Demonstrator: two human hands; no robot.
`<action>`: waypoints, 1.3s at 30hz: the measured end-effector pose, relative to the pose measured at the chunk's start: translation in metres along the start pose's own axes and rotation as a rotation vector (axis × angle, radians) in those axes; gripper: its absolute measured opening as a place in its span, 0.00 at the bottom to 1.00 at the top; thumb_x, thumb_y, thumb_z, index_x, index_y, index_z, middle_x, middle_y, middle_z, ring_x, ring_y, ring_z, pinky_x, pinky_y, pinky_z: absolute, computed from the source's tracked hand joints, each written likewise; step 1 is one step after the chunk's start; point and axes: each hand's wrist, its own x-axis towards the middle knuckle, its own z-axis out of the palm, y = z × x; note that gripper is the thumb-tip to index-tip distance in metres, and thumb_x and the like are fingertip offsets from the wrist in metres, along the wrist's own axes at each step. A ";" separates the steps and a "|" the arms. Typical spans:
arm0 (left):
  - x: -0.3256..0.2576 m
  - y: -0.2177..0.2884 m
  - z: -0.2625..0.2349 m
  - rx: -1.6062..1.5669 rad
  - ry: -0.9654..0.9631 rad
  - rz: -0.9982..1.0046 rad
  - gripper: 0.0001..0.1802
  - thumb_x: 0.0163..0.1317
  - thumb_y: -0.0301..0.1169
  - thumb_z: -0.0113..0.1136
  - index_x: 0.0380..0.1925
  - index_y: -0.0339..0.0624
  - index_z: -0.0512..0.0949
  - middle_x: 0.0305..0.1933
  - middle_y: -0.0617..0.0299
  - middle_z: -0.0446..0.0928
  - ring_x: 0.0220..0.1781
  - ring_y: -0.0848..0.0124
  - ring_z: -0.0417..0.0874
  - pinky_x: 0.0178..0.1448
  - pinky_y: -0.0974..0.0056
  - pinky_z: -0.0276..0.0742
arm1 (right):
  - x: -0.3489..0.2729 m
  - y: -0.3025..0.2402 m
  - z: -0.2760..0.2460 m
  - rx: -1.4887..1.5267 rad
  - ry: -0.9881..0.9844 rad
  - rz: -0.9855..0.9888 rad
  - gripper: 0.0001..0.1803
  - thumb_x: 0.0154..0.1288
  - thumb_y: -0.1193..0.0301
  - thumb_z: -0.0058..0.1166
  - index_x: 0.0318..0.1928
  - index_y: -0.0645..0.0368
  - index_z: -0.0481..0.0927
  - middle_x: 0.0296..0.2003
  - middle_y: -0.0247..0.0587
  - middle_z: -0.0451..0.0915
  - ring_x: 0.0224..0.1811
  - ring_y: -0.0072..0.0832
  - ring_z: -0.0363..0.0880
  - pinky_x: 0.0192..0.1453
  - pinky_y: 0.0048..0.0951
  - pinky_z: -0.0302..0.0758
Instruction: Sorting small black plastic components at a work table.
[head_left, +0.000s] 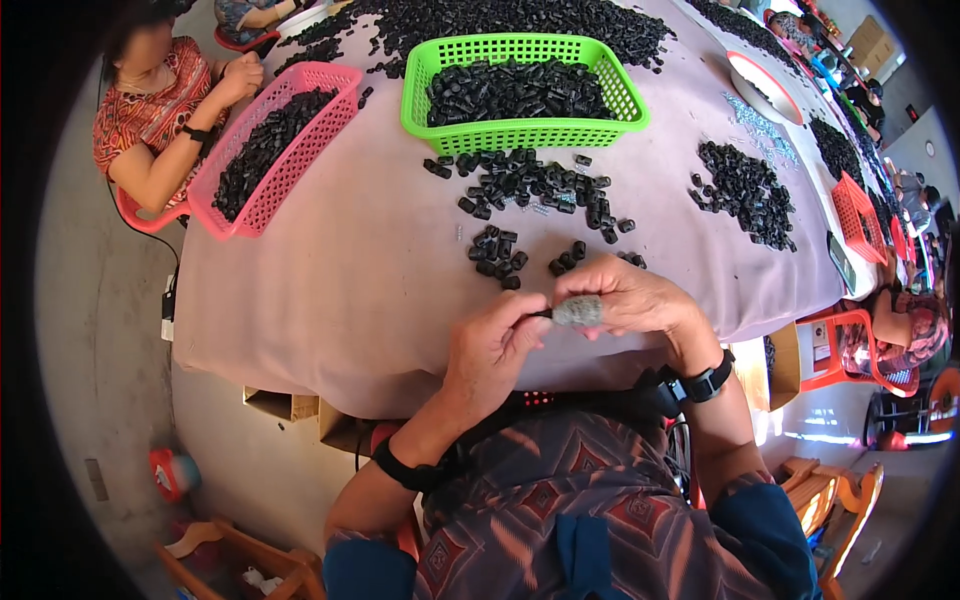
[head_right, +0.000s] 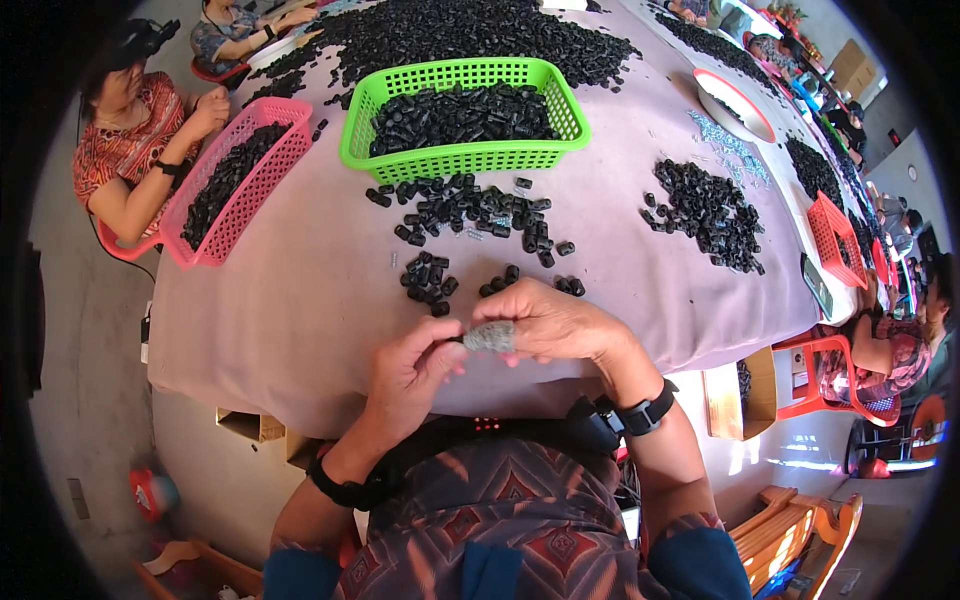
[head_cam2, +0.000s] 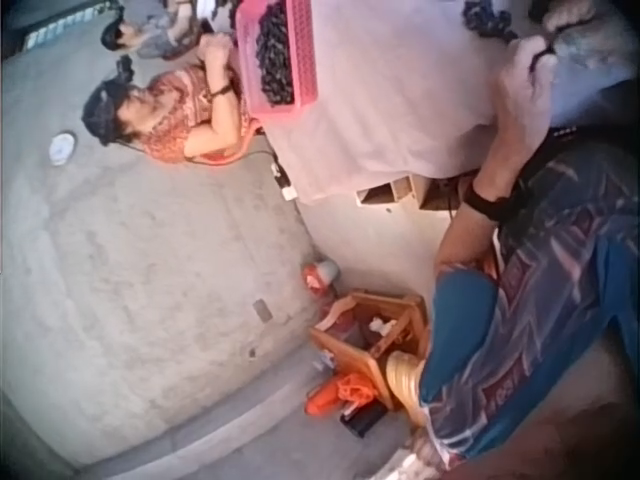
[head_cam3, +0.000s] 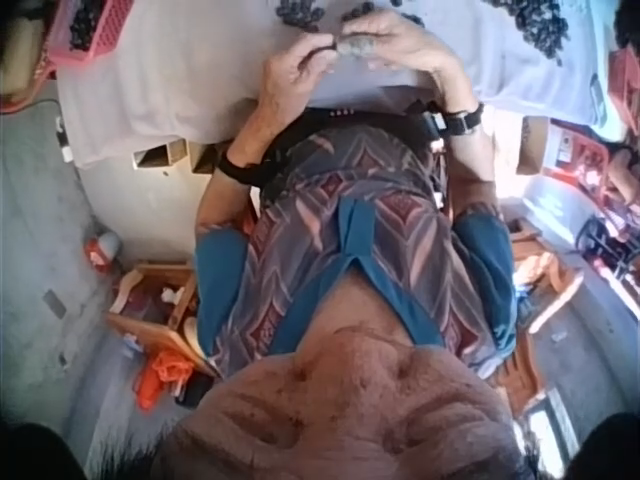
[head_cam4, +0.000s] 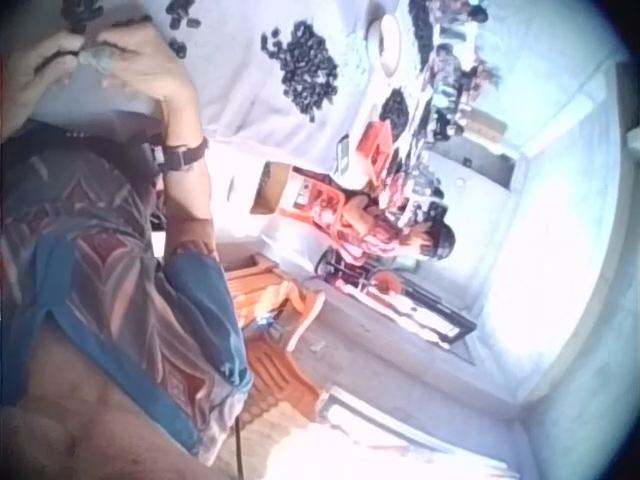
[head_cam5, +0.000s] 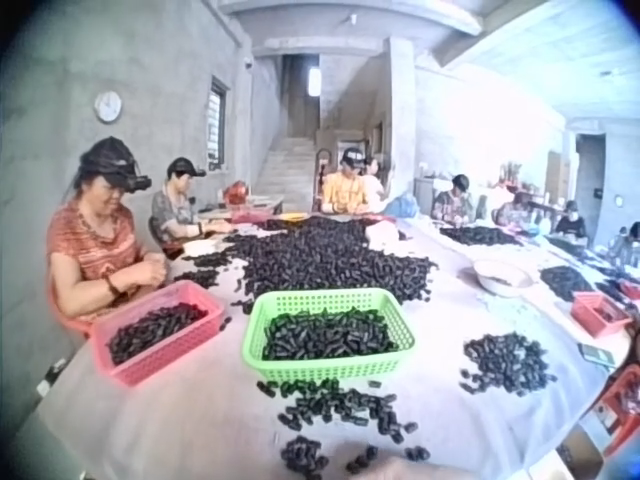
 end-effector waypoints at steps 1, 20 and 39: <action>-0.001 0.001 0.001 -0.067 -0.032 0.031 0.08 0.59 0.22 0.57 0.40 0.35 0.75 0.30 0.60 0.74 0.29 0.74 0.78 0.35 0.71 0.74 | -0.002 0.002 -0.004 0.078 -0.098 0.101 0.08 0.61 0.69 0.50 0.34 0.60 0.77 0.18 0.31 0.72 0.18 0.15 0.69 0.21 0.21 0.65; -0.004 0.006 0.004 -0.276 -0.004 0.201 0.14 0.62 0.21 0.53 0.49 0.36 0.74 0.48 0.60 0.62 0.51 0.72 0.67 0.56 0.68 0.65 | 0.009 0.022 0.048 0.875 0.012 -0.115 0.14 0.61 0.63 0.55 0.31 0.63 0.80 0.14 0.26 0.65 0.13 0.12 0.57 0.16 0.16 0.51; 0.014 -0.025 -0.021 -0.299 0.461 0.014 0.13 0.60 0.18 0.51 0.45 0.37 0.75 0.36 0.67 0.69 0.34 0.80 0.70 0.35 0.73 0.70 | 0.063 -0.039 -0.093 -0.016 0.782 0.061 0.34 0.54 0.39 0.53 0.21 0.62 0.78 0.08 0.30 0.63 0.11 0.19 0.64 0.14 0.23 0.60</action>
